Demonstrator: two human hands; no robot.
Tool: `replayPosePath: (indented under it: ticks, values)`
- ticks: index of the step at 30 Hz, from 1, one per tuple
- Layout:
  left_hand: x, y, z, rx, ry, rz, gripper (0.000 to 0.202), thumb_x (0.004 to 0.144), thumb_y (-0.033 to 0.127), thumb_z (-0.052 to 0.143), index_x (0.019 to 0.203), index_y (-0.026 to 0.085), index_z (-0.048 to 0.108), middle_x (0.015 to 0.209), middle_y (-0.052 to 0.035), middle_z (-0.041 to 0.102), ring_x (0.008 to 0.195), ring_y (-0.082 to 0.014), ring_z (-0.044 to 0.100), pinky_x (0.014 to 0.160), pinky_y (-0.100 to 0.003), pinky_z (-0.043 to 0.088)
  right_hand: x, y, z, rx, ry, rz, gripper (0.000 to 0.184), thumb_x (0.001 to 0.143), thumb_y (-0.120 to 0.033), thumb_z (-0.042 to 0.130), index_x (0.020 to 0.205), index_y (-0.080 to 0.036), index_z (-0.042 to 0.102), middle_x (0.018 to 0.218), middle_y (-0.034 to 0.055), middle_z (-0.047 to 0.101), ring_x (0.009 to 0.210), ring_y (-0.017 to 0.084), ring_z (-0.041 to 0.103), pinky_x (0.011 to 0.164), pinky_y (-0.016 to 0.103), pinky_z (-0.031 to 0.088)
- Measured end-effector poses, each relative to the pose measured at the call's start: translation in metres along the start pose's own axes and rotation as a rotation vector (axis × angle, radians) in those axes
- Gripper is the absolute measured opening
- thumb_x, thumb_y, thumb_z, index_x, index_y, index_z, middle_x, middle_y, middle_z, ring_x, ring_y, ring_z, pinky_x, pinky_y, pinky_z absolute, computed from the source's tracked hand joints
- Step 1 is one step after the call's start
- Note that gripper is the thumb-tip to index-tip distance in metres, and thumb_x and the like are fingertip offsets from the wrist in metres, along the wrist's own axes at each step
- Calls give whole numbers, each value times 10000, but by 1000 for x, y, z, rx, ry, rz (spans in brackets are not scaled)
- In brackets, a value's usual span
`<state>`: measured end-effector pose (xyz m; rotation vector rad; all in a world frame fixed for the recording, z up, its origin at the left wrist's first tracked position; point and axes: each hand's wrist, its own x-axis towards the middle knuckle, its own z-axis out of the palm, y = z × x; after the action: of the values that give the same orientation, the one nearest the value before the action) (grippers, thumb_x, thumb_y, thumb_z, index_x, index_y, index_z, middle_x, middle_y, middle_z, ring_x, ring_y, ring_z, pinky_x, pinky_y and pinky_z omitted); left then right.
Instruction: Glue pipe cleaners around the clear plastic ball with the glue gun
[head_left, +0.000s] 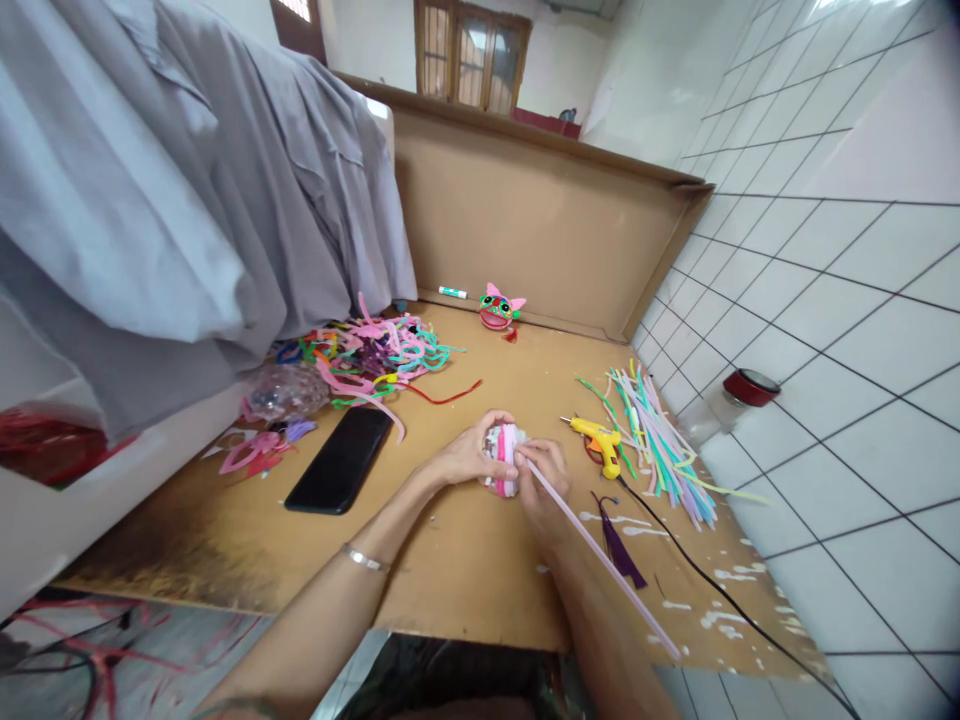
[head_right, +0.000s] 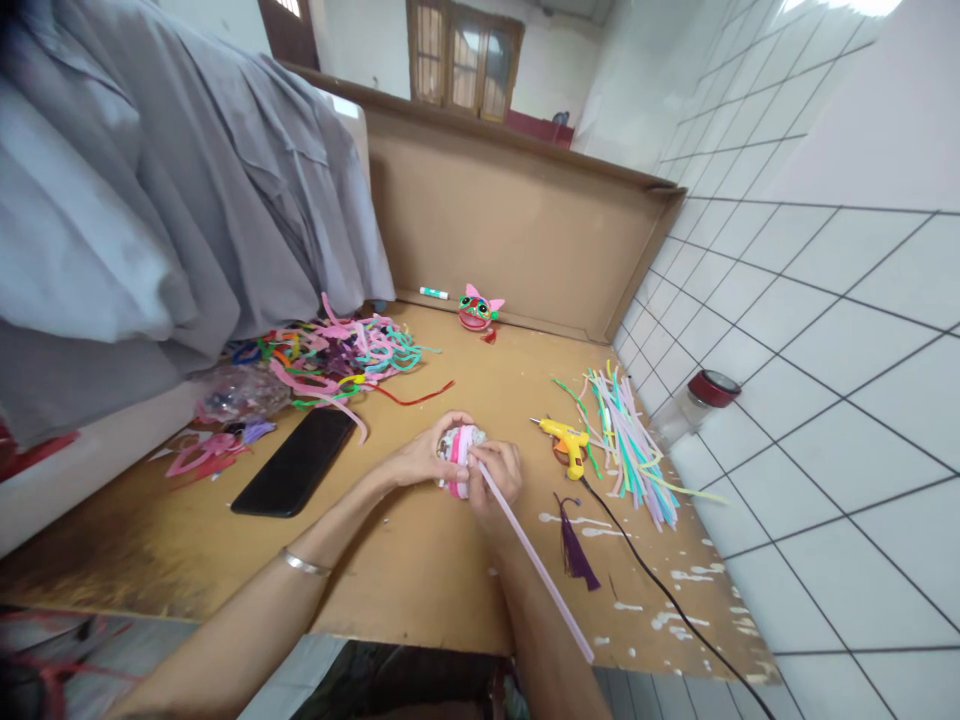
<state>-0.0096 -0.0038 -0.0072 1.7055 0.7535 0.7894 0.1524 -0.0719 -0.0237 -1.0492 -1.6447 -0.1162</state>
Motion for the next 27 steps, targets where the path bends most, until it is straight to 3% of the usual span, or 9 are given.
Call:
replayPosePath:
  ticks: [12, 27]
  values:
    - [-3, 2, -3, 56, -45, -6, 738, 600, 472, 817, 1178, 214, 437, 937, 22, 537, 771, -134, 485, 669, -234, 427, 3, -9, -1, 26, 4, 33, 150, 904, -171, 533, 945, -194, 675, 900, 68, 638, 881, 187, 610, 781, 351, 528]
    - [-1, 2, -3, 74, -50, -11, 733, 584, 459, 816, 1172, 206, 457, 899, 25, 551, 777, -144, 505, 670, -238, 430, 1, -5, 2, 39, 25, 4, 135, 902, -150, 544, 949, -190, 665, 895, 60, 616, 862, 178, 592, 772, 341, 516]
